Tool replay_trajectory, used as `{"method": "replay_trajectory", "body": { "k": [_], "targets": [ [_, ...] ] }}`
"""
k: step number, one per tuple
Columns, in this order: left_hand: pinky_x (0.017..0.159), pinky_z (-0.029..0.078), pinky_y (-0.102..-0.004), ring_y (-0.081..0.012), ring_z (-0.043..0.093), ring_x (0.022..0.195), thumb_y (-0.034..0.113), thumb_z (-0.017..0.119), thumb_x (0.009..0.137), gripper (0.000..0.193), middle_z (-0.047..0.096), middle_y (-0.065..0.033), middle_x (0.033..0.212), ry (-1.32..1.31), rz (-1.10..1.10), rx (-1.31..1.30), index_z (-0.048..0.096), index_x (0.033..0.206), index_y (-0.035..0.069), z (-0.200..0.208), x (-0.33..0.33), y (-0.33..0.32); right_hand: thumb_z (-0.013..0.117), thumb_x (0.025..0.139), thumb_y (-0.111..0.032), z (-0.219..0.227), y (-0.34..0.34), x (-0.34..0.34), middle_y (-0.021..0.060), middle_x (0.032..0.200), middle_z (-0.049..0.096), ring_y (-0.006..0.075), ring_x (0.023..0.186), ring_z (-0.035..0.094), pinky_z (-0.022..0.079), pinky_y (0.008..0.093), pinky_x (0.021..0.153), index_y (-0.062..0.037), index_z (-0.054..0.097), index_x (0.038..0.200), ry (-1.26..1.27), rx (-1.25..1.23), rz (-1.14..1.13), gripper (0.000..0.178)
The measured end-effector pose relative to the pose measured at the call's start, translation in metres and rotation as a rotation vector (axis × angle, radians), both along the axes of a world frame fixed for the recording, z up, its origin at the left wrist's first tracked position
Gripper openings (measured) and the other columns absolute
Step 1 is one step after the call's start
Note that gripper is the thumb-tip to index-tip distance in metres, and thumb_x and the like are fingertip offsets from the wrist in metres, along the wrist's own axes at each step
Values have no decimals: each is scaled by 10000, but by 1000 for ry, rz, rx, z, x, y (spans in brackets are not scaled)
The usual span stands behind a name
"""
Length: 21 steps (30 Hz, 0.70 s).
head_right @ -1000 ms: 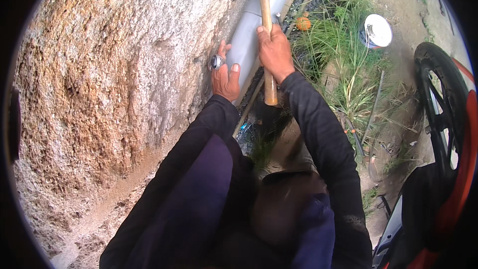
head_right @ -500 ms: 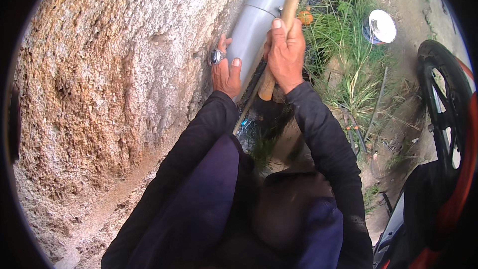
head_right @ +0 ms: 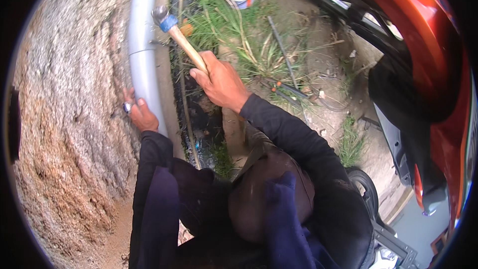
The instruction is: The person repairs a leaking plastic pipe by applying sealant from a small container, wrapping a wire around the pipe to secure the seal, and tightening it with a hammer and a pair of pliers.
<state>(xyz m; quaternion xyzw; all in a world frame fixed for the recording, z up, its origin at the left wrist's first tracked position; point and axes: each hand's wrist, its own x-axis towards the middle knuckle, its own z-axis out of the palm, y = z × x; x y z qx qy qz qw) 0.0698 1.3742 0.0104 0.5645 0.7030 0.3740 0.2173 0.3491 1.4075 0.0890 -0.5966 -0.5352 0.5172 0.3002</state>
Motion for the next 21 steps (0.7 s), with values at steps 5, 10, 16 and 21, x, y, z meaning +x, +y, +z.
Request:
{"method": "replay_trajectory", "body": {
  "k": [5,10,16,21],
  "targets": [
    [1071,377,-432,-363,517,1251,416,466,959,736,538,-215,1357,18,-19,1,319,1505,-54,-7,18,8,667,928,-268,-19,-116,107,173,886,629,382,802,640,491,451,686,-71,550,1172,-358,118,-97,335],
    [1028,411,-437,-360,545,1217,505,456,972,770,532,-232,1360,0,-40,-60,341,1499,-44,-2,22,8,710,885,-250,-53,-242,162,157,920,638,373,817,651,504,457,707,-71,555,1173,-626,14,-205,373],
    [993,438,-411,-336,577,1178,486,469,980,741,545,-248,1349,8,-33,-167,368,1481,-49,-15,-6,6,727,848,-193,-62,-277,212,128,1081,611,355,945,574,459,456,823,-114,615,1111,-960,199,-229,297],
    [969,448,-399,-331,592,1149,451,475,989,702,559,-249,1340,65,-27,-65,393,1469,-54,-8,6,8,638,916,-193,-71,-249,283,119,1043,654,332,975,590,448,436,868,-125,697,1047,-974,83,-640,159]
  ]
}}
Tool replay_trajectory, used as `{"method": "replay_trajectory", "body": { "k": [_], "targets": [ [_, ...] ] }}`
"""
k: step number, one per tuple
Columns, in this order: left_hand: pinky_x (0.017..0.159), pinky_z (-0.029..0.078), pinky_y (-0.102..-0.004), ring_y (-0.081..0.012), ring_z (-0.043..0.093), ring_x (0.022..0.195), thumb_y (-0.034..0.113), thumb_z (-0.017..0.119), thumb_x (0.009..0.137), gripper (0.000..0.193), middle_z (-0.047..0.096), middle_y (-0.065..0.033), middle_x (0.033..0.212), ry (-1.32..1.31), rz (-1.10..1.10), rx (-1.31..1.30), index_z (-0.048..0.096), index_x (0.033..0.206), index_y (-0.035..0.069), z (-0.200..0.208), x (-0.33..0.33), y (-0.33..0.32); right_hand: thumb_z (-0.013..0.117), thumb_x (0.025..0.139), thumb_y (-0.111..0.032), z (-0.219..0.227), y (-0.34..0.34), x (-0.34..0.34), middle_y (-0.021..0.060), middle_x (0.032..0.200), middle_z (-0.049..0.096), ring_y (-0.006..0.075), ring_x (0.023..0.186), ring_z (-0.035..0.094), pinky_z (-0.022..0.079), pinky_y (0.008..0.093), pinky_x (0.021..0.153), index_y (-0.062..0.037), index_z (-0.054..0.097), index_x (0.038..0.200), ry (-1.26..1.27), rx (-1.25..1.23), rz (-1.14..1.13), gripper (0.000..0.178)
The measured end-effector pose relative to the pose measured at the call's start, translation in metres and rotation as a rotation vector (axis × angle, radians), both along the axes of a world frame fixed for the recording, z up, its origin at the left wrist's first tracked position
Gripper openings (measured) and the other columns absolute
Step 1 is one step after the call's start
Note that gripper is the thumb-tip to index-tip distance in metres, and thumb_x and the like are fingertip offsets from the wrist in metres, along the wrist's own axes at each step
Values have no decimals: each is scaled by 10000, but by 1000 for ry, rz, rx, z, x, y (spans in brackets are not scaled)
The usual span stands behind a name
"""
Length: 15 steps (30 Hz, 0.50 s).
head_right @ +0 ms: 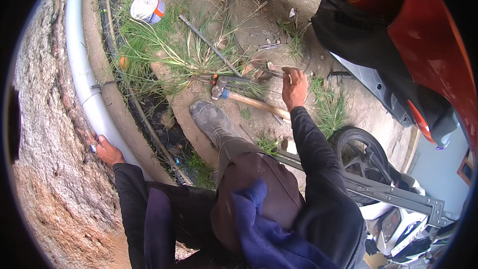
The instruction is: The person repairs a leaking plastic pipe by applying sealant from a small container, wrapping a wire around the pipe to secure the seal, and tightening it with a hammer and a pair of pliers.
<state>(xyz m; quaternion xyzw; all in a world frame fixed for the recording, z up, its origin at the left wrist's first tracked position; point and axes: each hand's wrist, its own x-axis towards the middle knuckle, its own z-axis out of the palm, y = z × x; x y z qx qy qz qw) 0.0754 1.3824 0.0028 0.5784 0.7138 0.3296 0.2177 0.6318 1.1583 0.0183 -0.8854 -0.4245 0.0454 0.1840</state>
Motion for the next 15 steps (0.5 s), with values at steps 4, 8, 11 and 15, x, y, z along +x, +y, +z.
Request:
{"method": "replay_trajectory", "body": {
  "k": [4,8,11,15],
  "targets": [
    [973,448,-406,-333,590,1161,413,469,1002,659,560,-257,1342,39,-12,-98,413,1456,-61,6,5,-2,665,894,-313,-18,13,46,83,1049,736,314,980,672,498,379,886,-149,742,1084,398,-392,35,263],
    [1011,435,-403,-330,573,1209,355,487,1006,616,553,-257,1362,-75,4,-88,426,1446,-71,-3,-5,1,687,878,-294,-20,21,74,87,939,741,226,877,687,508,350,822,-107,749,1037,584,-406,87,254],
    [1051,410,-398,-322,550,1248,328,500,1004,602,541,-256,1383,-77,7,-85,430,1440,-82,-20,-27,3,695,882,-256,-8,26,70,72,886,730,175,843,667,504,330,805,-59,741,1003,542,-378,91,236],
    [1083,381,-396,-318,521,1286,311,501,1004,596,519,-260,1408,-95,-13,-61,429,1433,-97,-13,-12,1,684,903,-215,1,18,68,68,872,715,175,839,664,503,326,787,-33,733,970,477,-293,110,200]
  ]
}}
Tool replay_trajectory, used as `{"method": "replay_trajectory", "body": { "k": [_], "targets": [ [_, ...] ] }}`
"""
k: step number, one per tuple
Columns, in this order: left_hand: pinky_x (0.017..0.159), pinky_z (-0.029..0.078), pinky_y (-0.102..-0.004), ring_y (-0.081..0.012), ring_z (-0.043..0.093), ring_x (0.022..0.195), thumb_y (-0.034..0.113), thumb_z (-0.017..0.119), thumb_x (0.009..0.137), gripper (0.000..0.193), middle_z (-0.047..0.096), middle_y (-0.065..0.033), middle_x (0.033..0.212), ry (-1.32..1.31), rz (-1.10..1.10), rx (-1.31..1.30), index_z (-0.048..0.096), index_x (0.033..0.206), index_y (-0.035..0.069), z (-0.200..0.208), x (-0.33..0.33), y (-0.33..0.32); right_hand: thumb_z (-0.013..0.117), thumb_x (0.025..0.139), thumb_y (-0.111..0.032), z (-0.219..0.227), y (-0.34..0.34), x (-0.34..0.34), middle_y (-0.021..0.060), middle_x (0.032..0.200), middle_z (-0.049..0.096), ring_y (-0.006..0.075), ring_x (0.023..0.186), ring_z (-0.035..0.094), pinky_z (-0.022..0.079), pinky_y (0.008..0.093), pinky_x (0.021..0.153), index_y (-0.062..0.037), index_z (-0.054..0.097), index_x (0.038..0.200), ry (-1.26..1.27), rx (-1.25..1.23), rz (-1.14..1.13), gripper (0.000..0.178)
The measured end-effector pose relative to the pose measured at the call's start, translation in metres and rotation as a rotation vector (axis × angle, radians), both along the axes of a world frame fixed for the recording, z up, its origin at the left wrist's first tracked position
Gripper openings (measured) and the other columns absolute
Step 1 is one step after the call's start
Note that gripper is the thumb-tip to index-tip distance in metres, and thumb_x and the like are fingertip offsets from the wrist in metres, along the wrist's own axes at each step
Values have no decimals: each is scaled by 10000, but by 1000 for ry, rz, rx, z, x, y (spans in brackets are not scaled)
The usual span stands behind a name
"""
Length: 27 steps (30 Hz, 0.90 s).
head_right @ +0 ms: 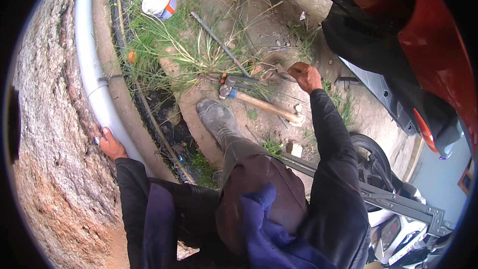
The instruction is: The person repairs a leaking plastic pipe by applying sealant from a small container, wrapping a wire around the pipe to secure the seal, and tightening it with a hammer and a pair of pliers.
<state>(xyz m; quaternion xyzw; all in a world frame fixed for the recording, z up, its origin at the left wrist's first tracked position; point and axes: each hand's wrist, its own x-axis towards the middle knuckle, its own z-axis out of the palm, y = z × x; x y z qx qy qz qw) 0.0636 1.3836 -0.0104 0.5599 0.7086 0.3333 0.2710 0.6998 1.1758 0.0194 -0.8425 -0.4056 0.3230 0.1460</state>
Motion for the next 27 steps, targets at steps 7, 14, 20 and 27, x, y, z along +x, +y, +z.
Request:
{"method": "replay_trajectory", "body": {
  "k": [7,14,20,27],
  "targets": [
    [1088,378,-397,-335,512,1296,314,500,1001,602,506,-259,1429,-45,29,-6,429,1430,-103,-6,-13,2,679,896,-220,21,13,-15,48,857,683,267,826,643,441,400,749,-141,718,896,-487,245,251,88],
    [971,503,-371,-255,630,1123,169,539,1000,361,673,-148,1204,-198,-328,206,596,1284,-46,85,114,-24,731,864,-154,55,21,-66,34,805,679,236,728,632,453,389,694,-129,652,903,-711,483,378,91],
    [874,529,-354,-182,635,929,178,489,1045,450,662,-109,1081,-1085,-104,-915,405,1458,22,98,278,-97,705,790,-123,76,30,-186,54,791,653,247,659,647,511,392,590,-122,652,1019,-294,510,588,235],
    [500,405,-217,-47,413,565,312,478,1065,416,463,49,710,-807,-103,-753,556,1350,20,87,221,-108,654,801,-153,74,46,-203,62,1119,623,224,889,670,524,373,668,-171,608,1157,-196,571,755,359]
  ]
}}
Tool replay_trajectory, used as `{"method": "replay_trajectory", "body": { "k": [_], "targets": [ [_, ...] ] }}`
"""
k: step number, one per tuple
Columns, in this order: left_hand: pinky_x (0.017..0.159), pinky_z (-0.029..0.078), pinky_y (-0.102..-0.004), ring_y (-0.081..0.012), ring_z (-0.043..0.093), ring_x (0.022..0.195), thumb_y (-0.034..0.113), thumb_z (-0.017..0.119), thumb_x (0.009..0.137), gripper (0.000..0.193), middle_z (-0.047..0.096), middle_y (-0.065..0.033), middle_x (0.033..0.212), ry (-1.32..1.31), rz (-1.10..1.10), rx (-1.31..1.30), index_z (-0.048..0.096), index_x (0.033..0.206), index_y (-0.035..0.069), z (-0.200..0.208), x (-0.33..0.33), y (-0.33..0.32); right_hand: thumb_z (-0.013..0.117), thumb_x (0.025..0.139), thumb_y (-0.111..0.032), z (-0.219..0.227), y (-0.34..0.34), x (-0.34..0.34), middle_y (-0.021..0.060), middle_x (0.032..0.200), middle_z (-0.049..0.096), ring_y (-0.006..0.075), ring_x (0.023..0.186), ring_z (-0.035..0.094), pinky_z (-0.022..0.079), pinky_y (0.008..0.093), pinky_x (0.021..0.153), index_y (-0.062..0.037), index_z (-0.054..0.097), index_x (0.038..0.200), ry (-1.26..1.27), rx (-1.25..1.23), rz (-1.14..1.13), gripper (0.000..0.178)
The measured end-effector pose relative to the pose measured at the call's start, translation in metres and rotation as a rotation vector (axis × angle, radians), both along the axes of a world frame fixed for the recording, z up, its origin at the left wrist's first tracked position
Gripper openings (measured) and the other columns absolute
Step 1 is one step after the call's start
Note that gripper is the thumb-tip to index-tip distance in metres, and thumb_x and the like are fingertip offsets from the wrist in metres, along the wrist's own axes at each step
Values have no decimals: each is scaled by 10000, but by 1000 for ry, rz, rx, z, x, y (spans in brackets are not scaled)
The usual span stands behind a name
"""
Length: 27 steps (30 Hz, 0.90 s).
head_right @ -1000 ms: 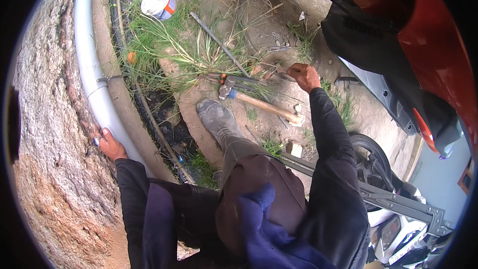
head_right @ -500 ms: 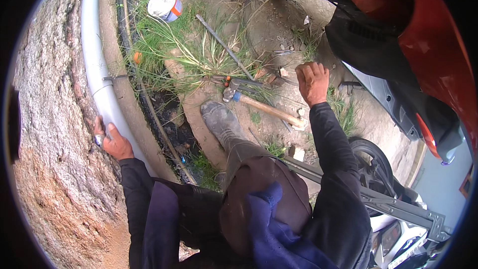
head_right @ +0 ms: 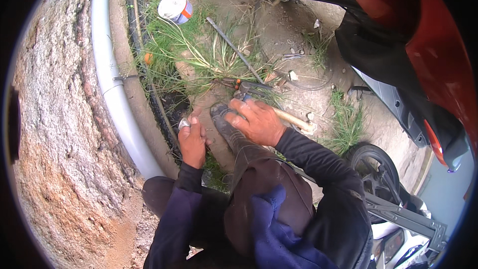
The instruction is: The person repairs a leaking plastic pipe by applying sealant from a small container, wrapping a wire around the pipe to secure the seal, and tightening it with a hammer and a pair of pliers.
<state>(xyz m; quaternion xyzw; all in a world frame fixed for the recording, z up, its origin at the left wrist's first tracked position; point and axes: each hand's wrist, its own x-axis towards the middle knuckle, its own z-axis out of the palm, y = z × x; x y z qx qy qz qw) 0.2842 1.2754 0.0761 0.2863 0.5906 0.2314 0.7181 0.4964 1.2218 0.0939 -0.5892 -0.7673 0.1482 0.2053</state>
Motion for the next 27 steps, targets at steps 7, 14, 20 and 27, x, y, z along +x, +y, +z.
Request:
{"method": "replay_trajectory", "body": {
  "k": [7,14,20,27],
  "targets": [
    [516,372,-216,-40,377,561,313,548,1034,421,413,56,656,60,-221,6,602,1255,-41,76,-97,5,611,817,-218,36,84,-20,-4,984,603,161,974,596,427,341,835,-198,607,1059,-245,195,303,243],
    [575,432,-251,-45,389,555,169,630,981,332,451,49,666,-31,257,209,590,1239,-34,125,-157,-66,609,801,-203,120,130,-40,-36,795,549,164,866,560,412,352,784,-194,613,962,-338,269,526,161],
    [604,461,-250,-63,459,595,197,583,1008,175,479,39,699,-34,511,345,619,1066,35,148,-181,-123,581,819,-175,214,163,-60,-15,778,556,186,799,610,443,368,780,-199,613,1010,-400,378,731,195],
    [618,447,-260,-118,459,661,159,495,1017,290,497,12,821,-1147,1251,328,574,1285,81,168,-197,-164,573,829,-189,289,161,-112,-18,742,525,181,730,597,445,345,689,-194,588,1097,-432,627,850,269]
  ]
}}
